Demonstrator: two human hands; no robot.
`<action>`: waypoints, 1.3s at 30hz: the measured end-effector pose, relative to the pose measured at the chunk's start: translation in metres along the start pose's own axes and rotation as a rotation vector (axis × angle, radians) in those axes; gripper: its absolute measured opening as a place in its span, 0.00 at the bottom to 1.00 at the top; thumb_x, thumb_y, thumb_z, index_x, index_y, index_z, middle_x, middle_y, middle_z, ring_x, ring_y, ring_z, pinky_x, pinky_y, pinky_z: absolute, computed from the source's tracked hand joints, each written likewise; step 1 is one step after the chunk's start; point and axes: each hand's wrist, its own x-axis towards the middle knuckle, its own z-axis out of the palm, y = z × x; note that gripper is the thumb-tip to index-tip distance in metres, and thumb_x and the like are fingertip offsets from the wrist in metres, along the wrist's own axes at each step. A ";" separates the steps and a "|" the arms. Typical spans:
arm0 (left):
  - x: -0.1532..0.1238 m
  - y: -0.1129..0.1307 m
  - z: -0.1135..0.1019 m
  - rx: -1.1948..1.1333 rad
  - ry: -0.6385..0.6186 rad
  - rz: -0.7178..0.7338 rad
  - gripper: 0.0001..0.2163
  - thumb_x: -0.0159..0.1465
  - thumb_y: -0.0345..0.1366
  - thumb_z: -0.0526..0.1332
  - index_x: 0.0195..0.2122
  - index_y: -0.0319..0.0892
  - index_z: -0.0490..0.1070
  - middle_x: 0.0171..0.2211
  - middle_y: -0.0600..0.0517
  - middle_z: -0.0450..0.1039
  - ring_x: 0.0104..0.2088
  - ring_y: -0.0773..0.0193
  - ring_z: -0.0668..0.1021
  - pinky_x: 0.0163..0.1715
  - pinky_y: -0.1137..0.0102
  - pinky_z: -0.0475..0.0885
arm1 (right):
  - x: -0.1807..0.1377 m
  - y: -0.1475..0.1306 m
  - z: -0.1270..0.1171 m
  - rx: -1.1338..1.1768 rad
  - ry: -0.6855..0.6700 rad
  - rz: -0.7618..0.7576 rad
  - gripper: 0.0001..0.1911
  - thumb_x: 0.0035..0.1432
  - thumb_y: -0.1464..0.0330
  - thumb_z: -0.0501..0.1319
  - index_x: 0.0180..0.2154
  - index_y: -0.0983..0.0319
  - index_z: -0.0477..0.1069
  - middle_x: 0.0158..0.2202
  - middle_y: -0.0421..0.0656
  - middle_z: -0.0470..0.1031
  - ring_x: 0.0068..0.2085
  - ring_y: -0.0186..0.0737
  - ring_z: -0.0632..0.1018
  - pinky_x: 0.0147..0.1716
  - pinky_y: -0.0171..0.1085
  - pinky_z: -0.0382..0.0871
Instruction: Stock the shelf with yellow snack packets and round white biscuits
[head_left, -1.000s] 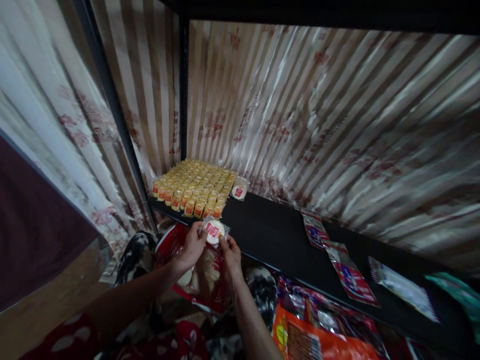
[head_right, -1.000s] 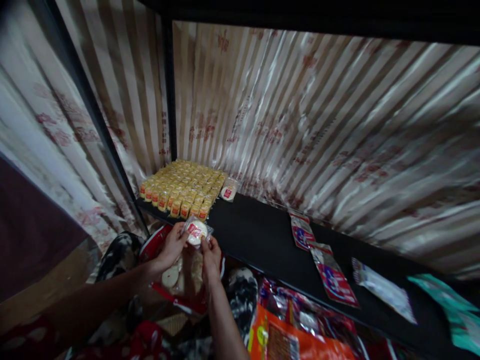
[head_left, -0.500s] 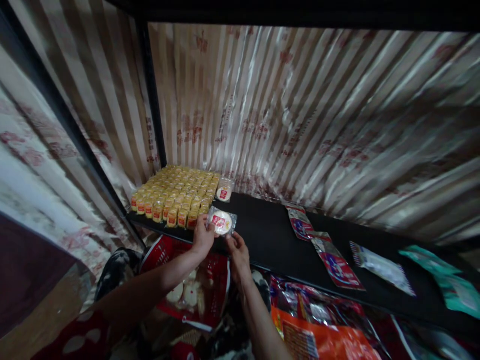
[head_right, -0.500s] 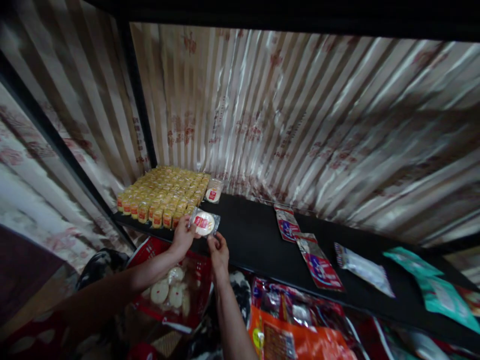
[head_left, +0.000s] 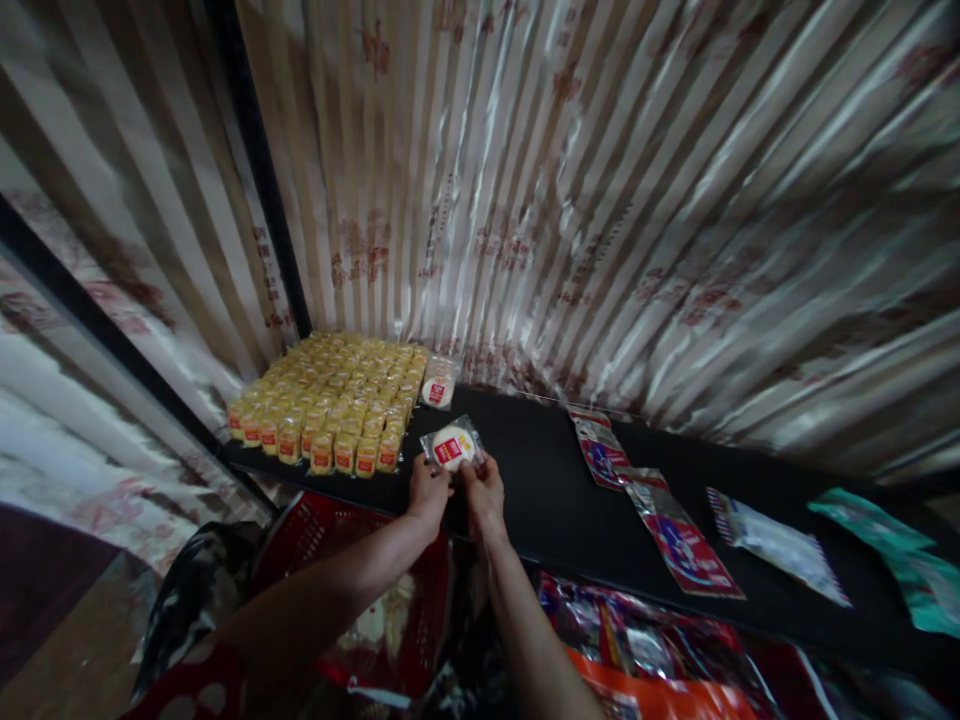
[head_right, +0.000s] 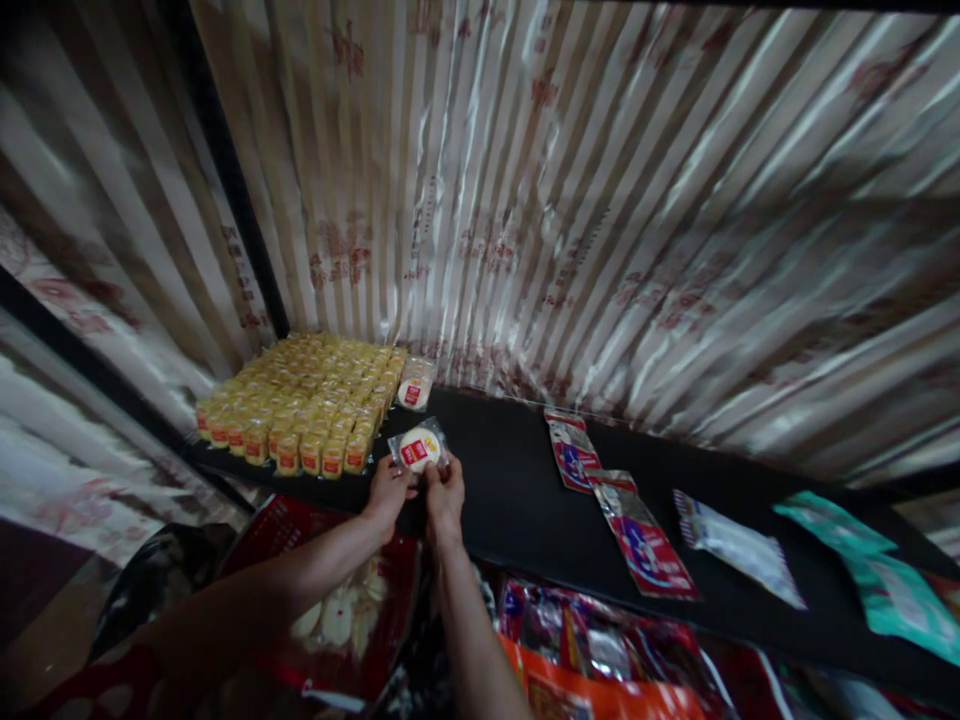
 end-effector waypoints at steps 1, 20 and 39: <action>0.003 -0.001 0.001 -0.008 0.013 -0.012 0.22 0.58 0.22 0.56 0.54 0.37 0.59 0.48 0.40 0.70 0.36 0.67 0.77 0.27 0.77 0.73 | 0.009 0.001 0.001 -0.040 -0.003 -0.025 0.23 0.44 0.62 0.62 0.44 0.61 0.66 0.37 0.44 0.77 0.35 0.39 0.77 0.35 0.36 0.70; 0.103 0.003 0.030 0.275 0.035 0.326 0.27 0.54 0.21 0.54 0.56 0.42 0.63 0.62 0.48 0.58 0.60 0.61 0.64 0.59 0.68 0.61 | 0.127 -0.007 0.067 -0.674 -0.103 -0.258 0.15 0.49 0.71 0.55 0.41 0.60 0.71 0.38 0.43 0.75 0.38 0.39 0.75 0.44 0.39 0.68; 0.132 0.008 0.041 0.274 0.082 0.319 0.24 0.50 0.17 0.56 0.48 0.40 0.69 0.57 0.45 0.65 0.60 0.58 0.65 0.62 0.67 0.56 | 0.140 0.005 0.073 -0.638 -0.045 -0.217 0.24 0.47 0.69 0.59 0.49 0.59 0.68 0.38 0.42 0.77 0.39 0.39 0.76 0.43 0.39 0.67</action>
